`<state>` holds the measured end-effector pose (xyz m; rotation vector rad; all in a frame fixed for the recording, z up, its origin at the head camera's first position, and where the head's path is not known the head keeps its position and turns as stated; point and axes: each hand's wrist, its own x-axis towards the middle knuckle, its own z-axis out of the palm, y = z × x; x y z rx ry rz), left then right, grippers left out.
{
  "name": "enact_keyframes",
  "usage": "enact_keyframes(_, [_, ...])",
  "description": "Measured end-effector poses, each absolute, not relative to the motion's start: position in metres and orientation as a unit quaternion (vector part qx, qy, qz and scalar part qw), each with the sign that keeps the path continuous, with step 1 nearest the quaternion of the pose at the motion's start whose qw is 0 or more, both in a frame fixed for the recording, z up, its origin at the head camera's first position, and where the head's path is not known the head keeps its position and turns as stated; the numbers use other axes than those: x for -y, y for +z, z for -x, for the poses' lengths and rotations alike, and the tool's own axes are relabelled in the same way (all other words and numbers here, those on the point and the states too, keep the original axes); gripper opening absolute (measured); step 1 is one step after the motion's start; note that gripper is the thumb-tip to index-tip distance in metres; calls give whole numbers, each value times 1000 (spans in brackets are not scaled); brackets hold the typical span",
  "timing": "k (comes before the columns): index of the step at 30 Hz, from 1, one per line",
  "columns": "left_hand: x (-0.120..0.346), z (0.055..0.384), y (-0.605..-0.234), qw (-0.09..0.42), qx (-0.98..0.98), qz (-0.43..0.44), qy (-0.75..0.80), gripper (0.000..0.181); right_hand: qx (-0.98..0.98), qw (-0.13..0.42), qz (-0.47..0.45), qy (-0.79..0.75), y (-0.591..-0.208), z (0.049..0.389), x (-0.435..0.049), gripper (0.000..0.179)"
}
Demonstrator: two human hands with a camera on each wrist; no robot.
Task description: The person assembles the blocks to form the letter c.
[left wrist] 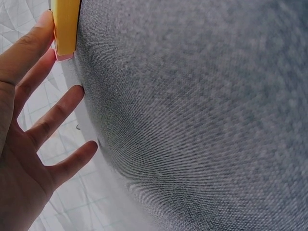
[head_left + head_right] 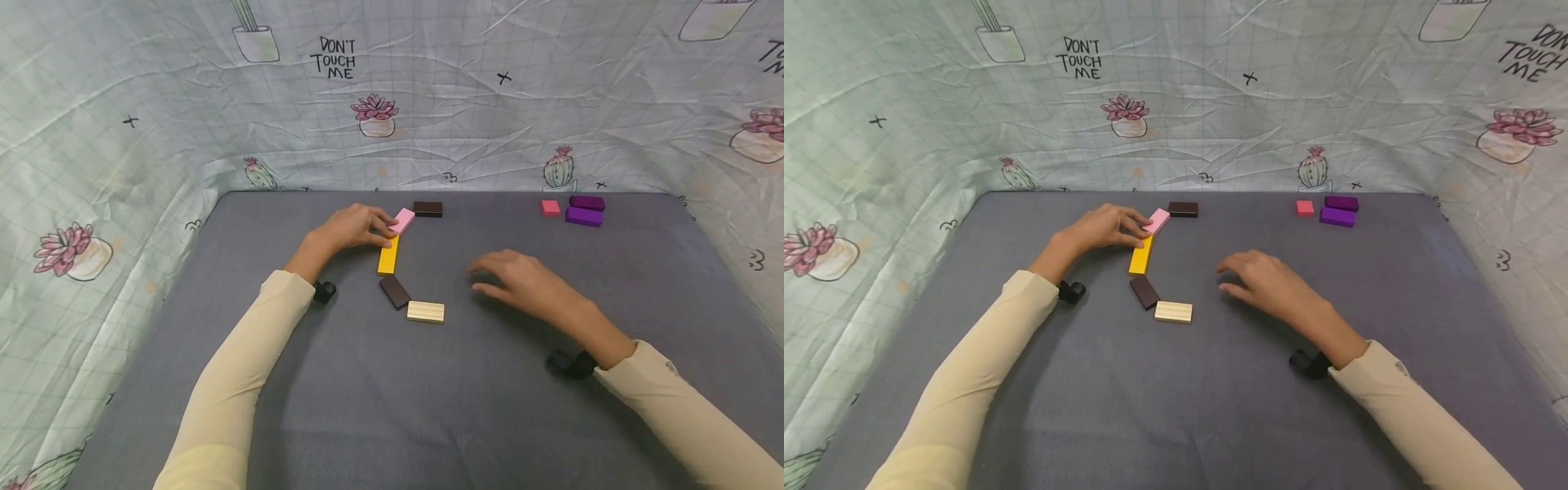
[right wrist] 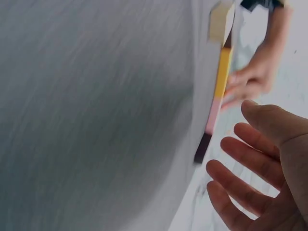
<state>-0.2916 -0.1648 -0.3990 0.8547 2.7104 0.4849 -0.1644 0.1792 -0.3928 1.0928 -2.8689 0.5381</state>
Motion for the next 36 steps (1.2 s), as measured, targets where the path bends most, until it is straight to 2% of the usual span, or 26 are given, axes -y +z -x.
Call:
enact_keyframes(14, [165, 290, -400, 126, -931, -299, 170, 32, 965, 0, -229, 127, -375, 214, -273, 32])
enact_keyframes(22, [166, 288, -402, 117, -930, -308, 165, 32, 978, -8, -187, 95, -393, 253, -331, 42])
enact_keyframes(31, [172, 288, -407, 94, -921, -347, 150, 35, 979, 7, -151, 137, -411, 257, -363, 30])
enact_keyframes(36, [174, 287, -406, 89, -919, -356, 142, 35, 982, -10, -102, 157, -409, 256, -358, 47])
